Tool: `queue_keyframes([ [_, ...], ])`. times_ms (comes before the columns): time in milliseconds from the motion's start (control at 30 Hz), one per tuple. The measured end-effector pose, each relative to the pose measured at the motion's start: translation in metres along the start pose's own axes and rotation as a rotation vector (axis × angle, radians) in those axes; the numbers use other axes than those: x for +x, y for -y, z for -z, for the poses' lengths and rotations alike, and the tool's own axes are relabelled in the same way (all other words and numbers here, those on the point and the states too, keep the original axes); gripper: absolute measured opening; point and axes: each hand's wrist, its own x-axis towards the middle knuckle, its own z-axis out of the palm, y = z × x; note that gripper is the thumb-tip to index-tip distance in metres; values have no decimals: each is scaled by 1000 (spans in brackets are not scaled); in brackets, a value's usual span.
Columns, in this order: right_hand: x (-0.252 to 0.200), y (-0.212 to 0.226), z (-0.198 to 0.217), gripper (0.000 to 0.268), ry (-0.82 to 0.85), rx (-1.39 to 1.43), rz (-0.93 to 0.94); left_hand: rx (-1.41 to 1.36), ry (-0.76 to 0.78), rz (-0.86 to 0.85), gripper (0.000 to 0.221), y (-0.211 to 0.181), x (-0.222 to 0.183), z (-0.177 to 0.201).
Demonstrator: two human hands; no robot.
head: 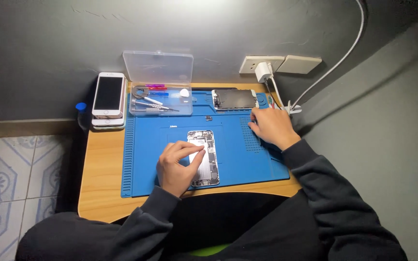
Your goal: Repairing a smartphone by carefully manipulating internal components and using precision tools on an anti-static mat.
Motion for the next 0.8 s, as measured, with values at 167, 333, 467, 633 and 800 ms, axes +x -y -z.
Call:
queue_keyframes([
  [167,-1,-6,-25,15,122,116,-57,-32,-3,-9,12,3,0,-3],
  [333,-13,1,1,11,50,247,-66,-42,-21,-16,13,6,-2,-6],
  [467,-21,-1,-4,13,-308,744,19,-82,-26,-19,13,4,-2,-8],
  [633,-46,33,31,20,-316,1384,190,-125,-4,-40,13,-2,-2,-8],
  [800,-55,55,23,20,-317,1772,272,-132,10,-50,14,-9,-2,-10],
])
